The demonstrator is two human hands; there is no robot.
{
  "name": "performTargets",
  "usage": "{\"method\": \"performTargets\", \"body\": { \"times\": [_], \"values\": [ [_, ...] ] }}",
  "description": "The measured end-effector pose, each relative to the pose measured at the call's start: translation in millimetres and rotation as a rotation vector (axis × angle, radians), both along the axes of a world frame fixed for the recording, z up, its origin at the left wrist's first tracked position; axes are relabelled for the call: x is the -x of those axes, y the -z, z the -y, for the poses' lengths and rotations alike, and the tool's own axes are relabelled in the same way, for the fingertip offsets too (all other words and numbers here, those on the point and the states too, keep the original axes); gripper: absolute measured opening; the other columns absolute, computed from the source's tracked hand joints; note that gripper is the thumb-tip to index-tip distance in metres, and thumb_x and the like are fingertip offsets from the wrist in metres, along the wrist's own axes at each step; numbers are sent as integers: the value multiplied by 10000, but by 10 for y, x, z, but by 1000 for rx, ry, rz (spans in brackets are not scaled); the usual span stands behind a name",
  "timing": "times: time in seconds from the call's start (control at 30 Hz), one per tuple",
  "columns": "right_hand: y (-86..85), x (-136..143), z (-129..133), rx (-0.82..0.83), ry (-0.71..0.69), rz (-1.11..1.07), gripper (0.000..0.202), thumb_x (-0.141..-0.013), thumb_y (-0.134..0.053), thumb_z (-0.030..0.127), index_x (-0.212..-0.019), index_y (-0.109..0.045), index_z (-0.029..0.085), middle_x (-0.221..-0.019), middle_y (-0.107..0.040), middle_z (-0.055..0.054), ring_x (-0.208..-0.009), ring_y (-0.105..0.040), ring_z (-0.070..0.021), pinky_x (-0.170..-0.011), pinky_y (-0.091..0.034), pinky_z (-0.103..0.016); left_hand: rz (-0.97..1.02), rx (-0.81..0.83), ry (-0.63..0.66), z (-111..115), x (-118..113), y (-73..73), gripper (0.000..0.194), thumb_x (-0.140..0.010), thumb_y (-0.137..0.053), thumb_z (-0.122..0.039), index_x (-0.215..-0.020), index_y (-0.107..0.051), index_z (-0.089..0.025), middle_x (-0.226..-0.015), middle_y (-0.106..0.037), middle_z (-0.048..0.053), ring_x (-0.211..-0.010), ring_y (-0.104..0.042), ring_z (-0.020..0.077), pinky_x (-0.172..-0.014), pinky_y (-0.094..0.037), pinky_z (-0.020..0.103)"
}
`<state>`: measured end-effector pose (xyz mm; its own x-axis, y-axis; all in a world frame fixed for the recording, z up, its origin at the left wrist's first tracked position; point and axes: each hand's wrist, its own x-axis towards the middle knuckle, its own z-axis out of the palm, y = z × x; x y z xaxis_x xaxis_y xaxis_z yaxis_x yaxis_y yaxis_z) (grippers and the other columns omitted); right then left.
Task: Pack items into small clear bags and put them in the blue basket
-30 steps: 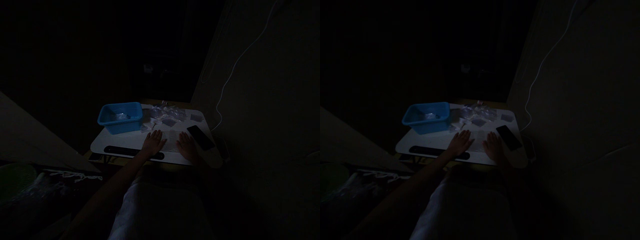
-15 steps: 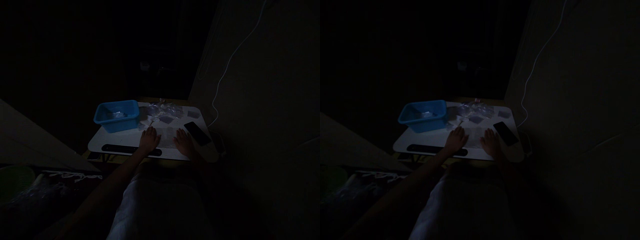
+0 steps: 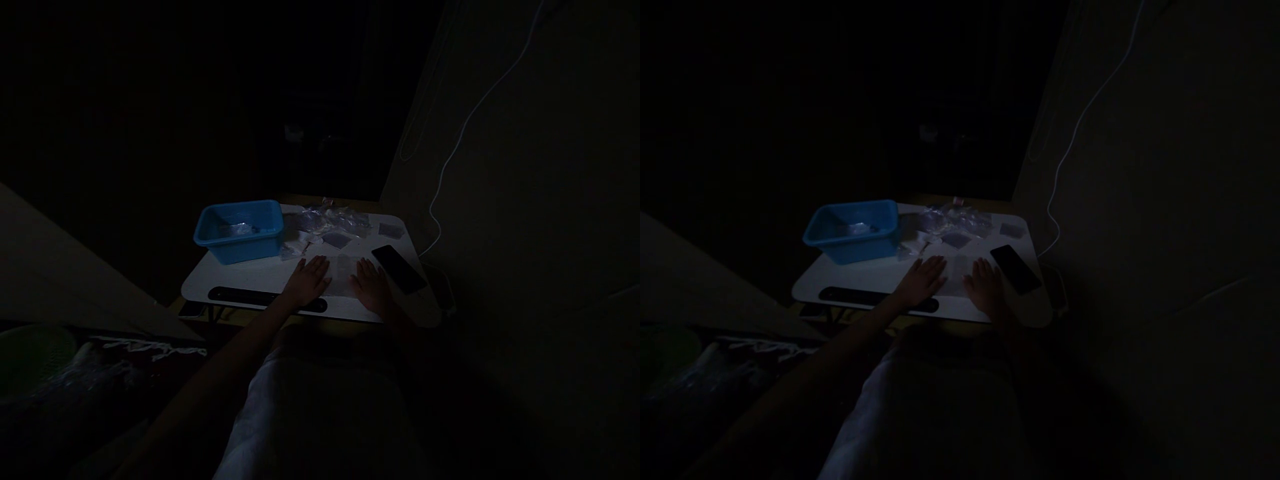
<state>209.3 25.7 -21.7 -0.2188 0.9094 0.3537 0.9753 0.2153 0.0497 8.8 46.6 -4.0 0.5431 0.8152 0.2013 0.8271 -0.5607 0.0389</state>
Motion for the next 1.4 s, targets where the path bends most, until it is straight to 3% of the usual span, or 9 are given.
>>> {"method": "performTargets", "body": {
  "times": [0.4, 0.63, 0.7, 0.87, 1.1, 1.4],
  "values": [
    [13, -30, 2, -50, -23, 30, 486, -898, -254, 359, -1225, -460, 66, -1313, -430, -182, -1229, -364, -265, -977, -279, -437, 11, 46, -134, 30, -38, -33, 543, -901, -187, -405, -1291, -367, -73, -1395, -306, 145, -1309, -221, 231, -1052, -208, 395],
    [48, -40, -10, -70, -28, 40, 486, -897, -268, 373, -1215, -467, 64, -1313, -429, -186, -1226, -367, -268, -964, -299, -450, 445, 59, -26, -95, 125, 64, 479, -904, -219, -355, -1251, -433, -104, -1350, -397, 116, -1271, -317, 184, -1038, -291, 358],
    [54, -42, -13, -73, -24, 40, 487, -896, -267, 376, -1221, -464, 73, -1308, -437, -181, -1227, -367, -264, -971, -292, -449, 485, 57, 0, -103, 155, 75, 463, -896, -248, -351, -1242, -447, -114, -1329, -425, 117, -1254, -347, 189, -1029, -306, 368],
    [72, -42, -23, -67, -17, 40, 511, -900, -229, 377, -1237, -448, 63, -1316, -427, -181, -1233, -358, -269, -978, -278, -457, 277, 27, 127, -44, 103, 40, 462, -879, -325, -339, -1277, -403, -120, -1346, -401, 122, -1263, -327, 207, -1032, -283, 389],
    [53, -35, -25, 0, -13, 23, 545, -901, -191, 393, -1272, -406, 57, -1352, -377, -171, -1260, -319, -254, -999, -246, -451, 122, 44, -35, -17, 44, 15, 497, -910, -230, -356, -1285, -384, -67, -1356, -380, 141, -1281, -291, 213, -1038, -258, 366],
    [-4, -4, -4, 36, 10, 3, 553, -894, -195, 405, -1275, -413, 69, -1353, -378, -163, -1260, -322, -256, -997, -247, -450, 1, 3, -61, -4, 26, 33, 525, -909, -215, -386, -1306, -354, -71, -1386, -327, 134, -1294, -260, 231, -1041, -242, 375]
  ]
}}
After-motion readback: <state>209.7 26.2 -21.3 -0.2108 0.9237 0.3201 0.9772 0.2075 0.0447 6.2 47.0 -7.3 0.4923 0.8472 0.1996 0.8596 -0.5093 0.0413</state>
